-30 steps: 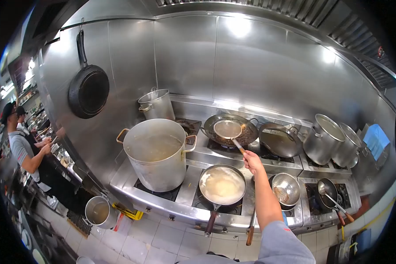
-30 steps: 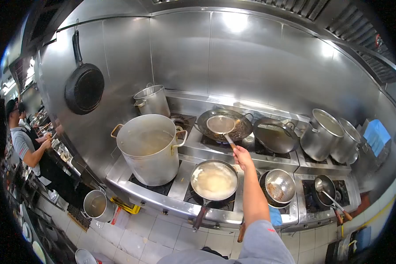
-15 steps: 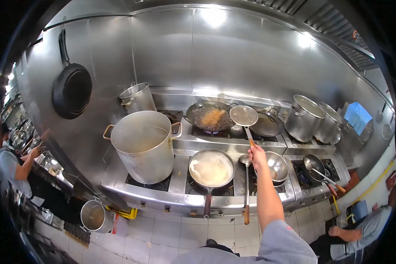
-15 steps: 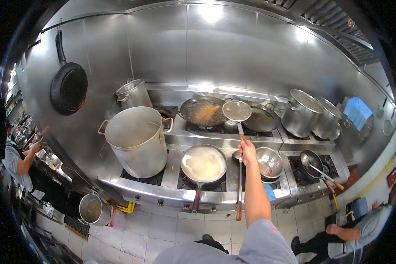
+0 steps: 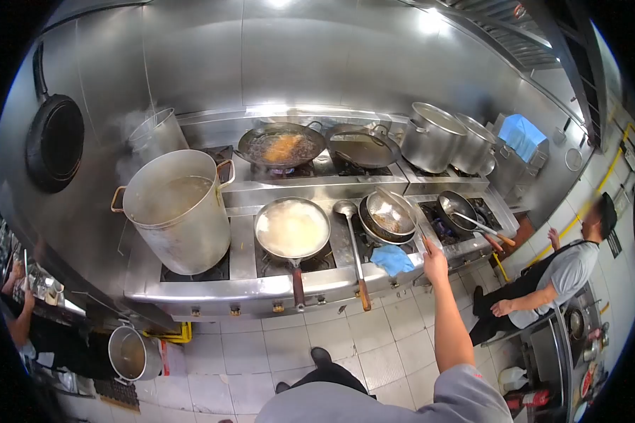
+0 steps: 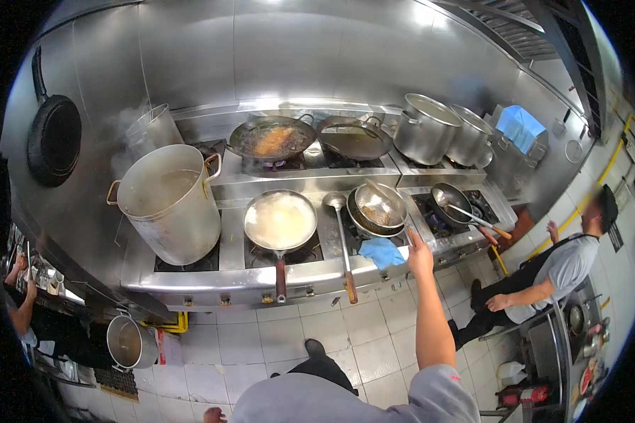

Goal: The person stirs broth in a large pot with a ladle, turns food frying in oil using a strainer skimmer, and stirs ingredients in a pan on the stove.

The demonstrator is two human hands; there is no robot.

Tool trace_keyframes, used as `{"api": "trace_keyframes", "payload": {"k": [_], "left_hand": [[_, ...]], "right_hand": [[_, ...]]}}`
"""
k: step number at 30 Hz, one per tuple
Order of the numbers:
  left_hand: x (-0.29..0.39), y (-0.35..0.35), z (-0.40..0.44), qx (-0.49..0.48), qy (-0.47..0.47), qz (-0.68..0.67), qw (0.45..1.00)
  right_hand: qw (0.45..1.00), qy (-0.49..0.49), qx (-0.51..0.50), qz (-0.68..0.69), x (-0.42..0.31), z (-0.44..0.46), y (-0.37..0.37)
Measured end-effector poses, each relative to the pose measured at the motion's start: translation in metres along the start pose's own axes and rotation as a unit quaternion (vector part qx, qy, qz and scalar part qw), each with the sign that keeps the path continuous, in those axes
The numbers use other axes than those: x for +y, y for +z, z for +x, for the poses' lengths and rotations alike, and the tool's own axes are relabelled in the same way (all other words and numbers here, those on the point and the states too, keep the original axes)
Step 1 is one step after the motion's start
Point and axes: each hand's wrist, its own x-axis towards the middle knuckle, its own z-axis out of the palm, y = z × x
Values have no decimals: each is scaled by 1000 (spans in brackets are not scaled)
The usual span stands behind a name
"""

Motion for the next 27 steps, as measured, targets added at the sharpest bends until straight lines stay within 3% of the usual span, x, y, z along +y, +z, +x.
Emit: {"api": "trace_keyframes", "payload": {"k": [1,3,4,6,11,14,15,16,17,21,26,27], "left_hand": [[3,-15,63,-14,-16,-30,999],[25,-10,68,15,39,-42,998],[39,-10,69,12,48,10,999],[76,10,41,21,92,-27,995],[88,42,29,-9,105,-44,993],[39,53,41,-39,73,-4,997],[13,50,47,-40,59,-8,997],[-6,46,49,-67,47,5,997],[-31,43,55,-52,49,58,996],[-63,32,20,-23,-17,34,999],[-68,23,4,15,9,-46,999],[-64,24,3,20,16,-58,998]], "right_hand": [[992,44,-16,-120,-12,-4,-3],[988,61,1,-140,-9,-10,11],[981,74,-30,-176,-7,-14,18],[966,57,-97,-231,4,-22,34],[987,59,-31,-147,31,-23,42],[994,88,12,68,48,-16,43],[994,89,14,67,48,-13,38],[956,178,-47,229,42,-8,30],[880,260,-107,383,30,-5,20],[800,295,-115,509,15,5,15],[752,276,-101,591,-1,-14,23],[728,269,-59,628,6,-24,32]]}}
